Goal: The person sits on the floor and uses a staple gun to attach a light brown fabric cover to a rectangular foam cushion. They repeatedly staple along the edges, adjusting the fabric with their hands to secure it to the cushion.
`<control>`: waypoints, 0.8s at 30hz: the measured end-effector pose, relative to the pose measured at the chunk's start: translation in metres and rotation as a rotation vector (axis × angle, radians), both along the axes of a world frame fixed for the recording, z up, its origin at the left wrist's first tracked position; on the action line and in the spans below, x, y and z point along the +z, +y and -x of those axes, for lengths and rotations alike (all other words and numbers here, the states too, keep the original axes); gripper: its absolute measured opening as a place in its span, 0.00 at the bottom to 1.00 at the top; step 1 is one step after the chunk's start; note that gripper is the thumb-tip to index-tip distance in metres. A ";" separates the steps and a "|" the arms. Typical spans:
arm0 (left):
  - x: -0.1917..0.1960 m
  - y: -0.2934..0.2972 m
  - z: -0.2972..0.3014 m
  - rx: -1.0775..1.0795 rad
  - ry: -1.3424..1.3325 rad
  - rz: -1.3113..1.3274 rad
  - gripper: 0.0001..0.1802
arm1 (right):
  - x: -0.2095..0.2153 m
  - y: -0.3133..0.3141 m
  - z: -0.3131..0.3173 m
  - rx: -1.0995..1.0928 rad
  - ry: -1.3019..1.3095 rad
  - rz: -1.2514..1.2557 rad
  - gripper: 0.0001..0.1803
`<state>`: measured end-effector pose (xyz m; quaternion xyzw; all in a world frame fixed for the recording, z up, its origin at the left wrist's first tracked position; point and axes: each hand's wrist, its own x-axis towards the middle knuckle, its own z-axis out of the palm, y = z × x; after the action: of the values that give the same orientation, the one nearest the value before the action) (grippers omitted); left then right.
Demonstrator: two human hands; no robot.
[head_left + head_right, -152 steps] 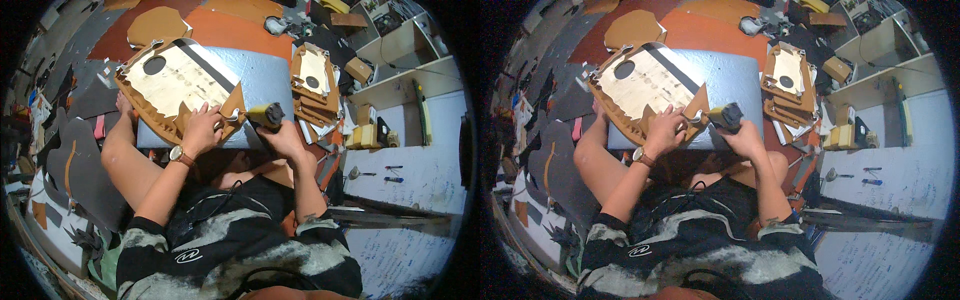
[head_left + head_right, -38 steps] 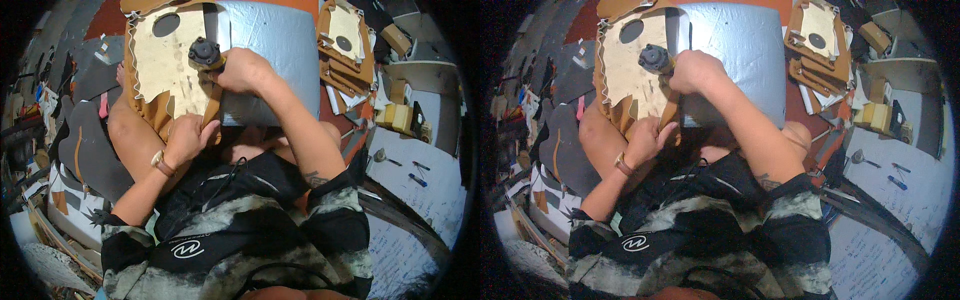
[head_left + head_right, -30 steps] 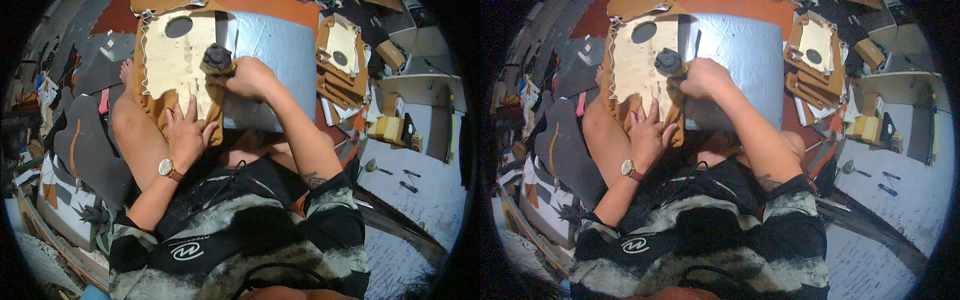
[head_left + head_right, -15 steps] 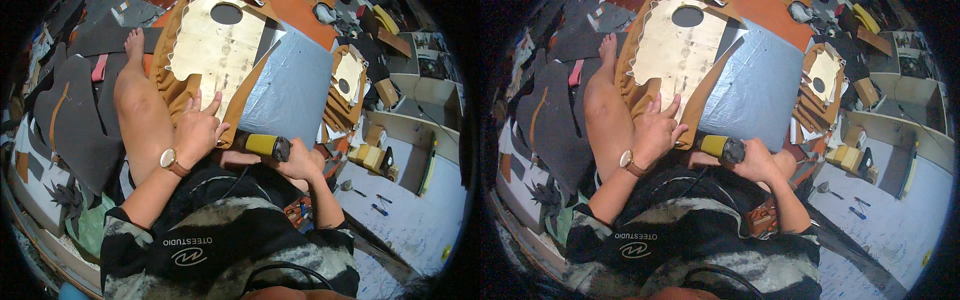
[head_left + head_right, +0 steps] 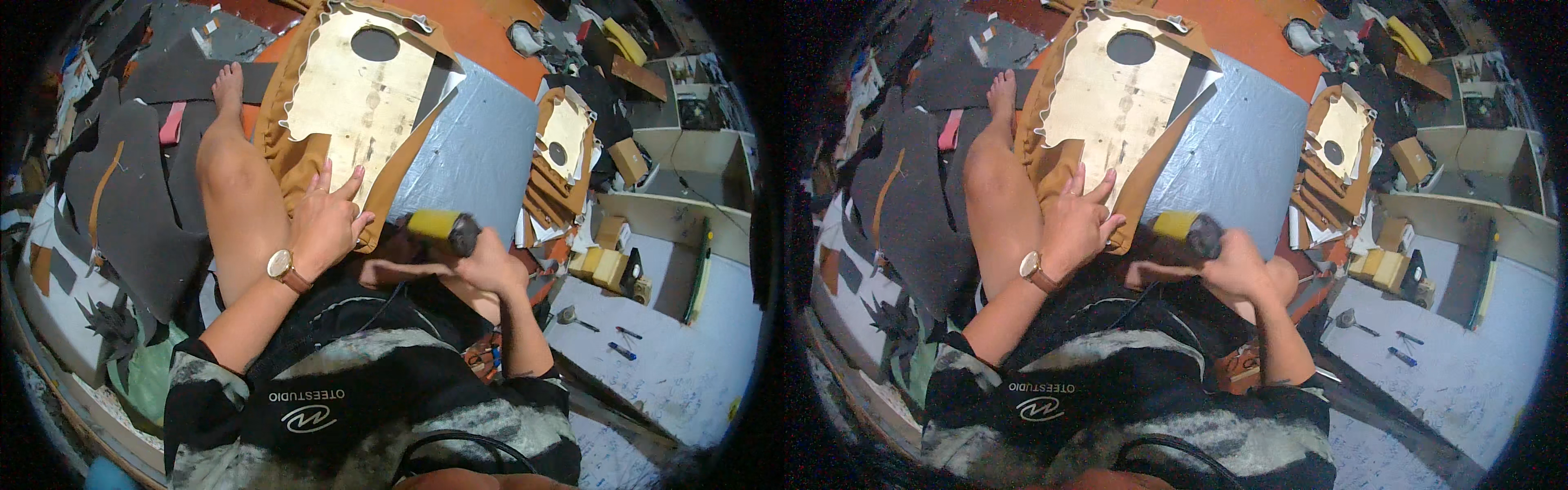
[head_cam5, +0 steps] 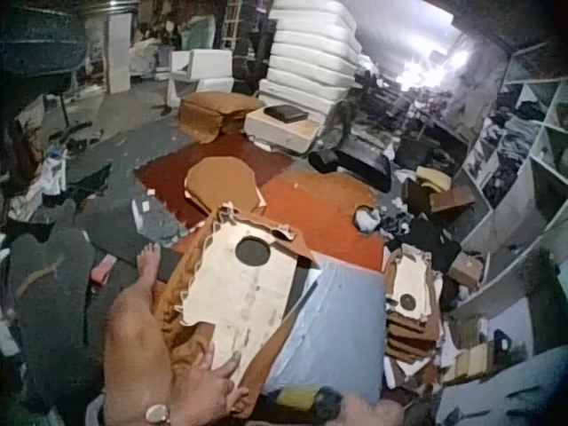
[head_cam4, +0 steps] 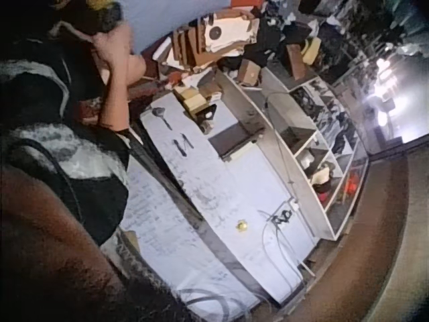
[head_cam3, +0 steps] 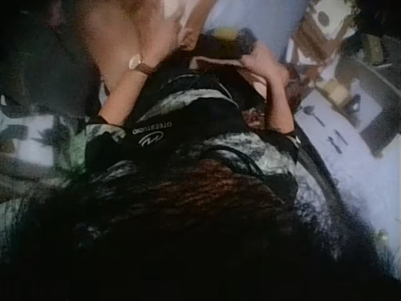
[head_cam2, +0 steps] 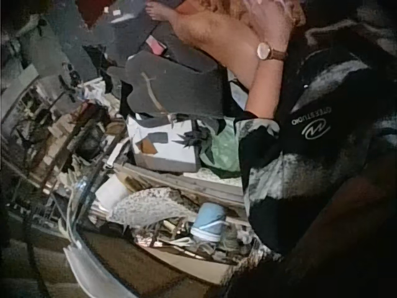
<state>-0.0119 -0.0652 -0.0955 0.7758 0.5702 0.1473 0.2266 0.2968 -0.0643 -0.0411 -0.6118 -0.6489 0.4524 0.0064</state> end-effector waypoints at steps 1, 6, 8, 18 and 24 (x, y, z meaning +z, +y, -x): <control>0.003 -0.001 -0.001 0.003 0.006 0.014 0.20 | 0.007 0.008 -0.005 -0.057 0.024 -0.041 0.20; 0.014 0.018 -0.026 0.101 -0.018 -0.061 0.26 | 0.030 0.046 -0.015 -0.249 -0.302 -0.170 0.23; 0.017 0.038 -0.047 0.100 0.073 -0.131 0.29 | 0.016 0.050 -0.023 -0.280 -0.309 -0.225 0.23; -0.010 0.089 -0.064 0.024 0.334 -0.183 0.24 | 0.003 0.052 -0.029 -0.266 -0.301 -0.204 0.23; -0.005 0.078 -0.026 0.010 0.041 -0.080 0.21 | 0.006 0.054 -0.032 -0.112 -0.218 -0.198 0.18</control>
<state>0.0139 0.0123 -0.1009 0.7840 0.5725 0.1550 0.1829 0.3287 -0.0101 -0.0355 -0.6890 -0.6519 0.3160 0.0212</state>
